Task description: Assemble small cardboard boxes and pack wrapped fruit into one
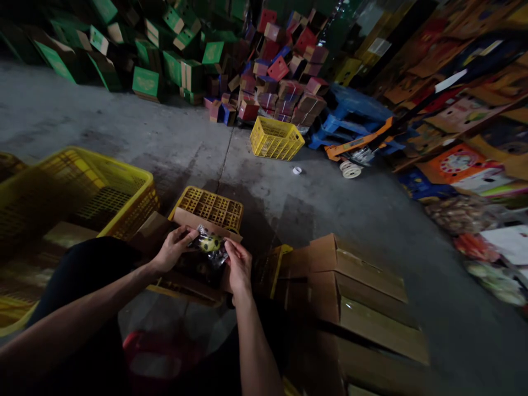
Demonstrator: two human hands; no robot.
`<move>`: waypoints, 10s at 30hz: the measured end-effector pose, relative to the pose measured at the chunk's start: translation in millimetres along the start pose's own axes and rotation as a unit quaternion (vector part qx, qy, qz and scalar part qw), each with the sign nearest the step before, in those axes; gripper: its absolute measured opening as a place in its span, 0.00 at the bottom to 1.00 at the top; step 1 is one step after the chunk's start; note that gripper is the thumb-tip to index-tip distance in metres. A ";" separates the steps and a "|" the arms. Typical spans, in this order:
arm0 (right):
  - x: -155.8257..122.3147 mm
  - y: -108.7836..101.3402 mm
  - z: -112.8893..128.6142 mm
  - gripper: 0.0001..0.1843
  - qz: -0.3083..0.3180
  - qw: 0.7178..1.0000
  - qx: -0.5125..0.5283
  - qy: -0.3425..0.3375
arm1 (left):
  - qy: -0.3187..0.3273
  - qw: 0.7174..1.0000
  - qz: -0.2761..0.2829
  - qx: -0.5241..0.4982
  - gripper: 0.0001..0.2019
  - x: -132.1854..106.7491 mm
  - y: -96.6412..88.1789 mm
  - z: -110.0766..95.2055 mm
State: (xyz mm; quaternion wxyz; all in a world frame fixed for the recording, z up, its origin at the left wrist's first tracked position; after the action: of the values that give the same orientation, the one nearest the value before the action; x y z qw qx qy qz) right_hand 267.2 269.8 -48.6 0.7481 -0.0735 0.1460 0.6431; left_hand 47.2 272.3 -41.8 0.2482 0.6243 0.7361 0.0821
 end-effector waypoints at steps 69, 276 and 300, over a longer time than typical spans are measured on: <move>-11.1 27.6 15.0 0.16 0.102 0.979 -0.164 -0.066 | 0.038 0.998 0.041 0.022 0.17 -2.9 4.4 -12.5; -3.3 13.9 3.5 0.18 0.050 0.972 -0.214 -0.080 | 0.089 0.951 0.144 0.261 0.25 -7.1 23.2 -8.7; -6.3 5.7 -3.8 0.21 -0.005 0.997 -0.069 -0.019 | -0.024 0.964 0.240 0.115 0.26 -18.5 42.0 10.2</move>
State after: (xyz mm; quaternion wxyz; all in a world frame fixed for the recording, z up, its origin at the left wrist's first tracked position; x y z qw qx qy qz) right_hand 260.3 263.6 -49.8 0.7469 -0.1135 0.0870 0.6494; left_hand 90.6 261.3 -27.6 0.1651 0.8090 0.5628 0.0392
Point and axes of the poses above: each hand's wrist, its own x-axis towards the middle knuckle, its own y-axis out of the palm, z = x × y, the point moved 10 cm from there along x, towards the middle knuckle, and after that the axes turned 7 degrees about -x, right-handed, at the moved point
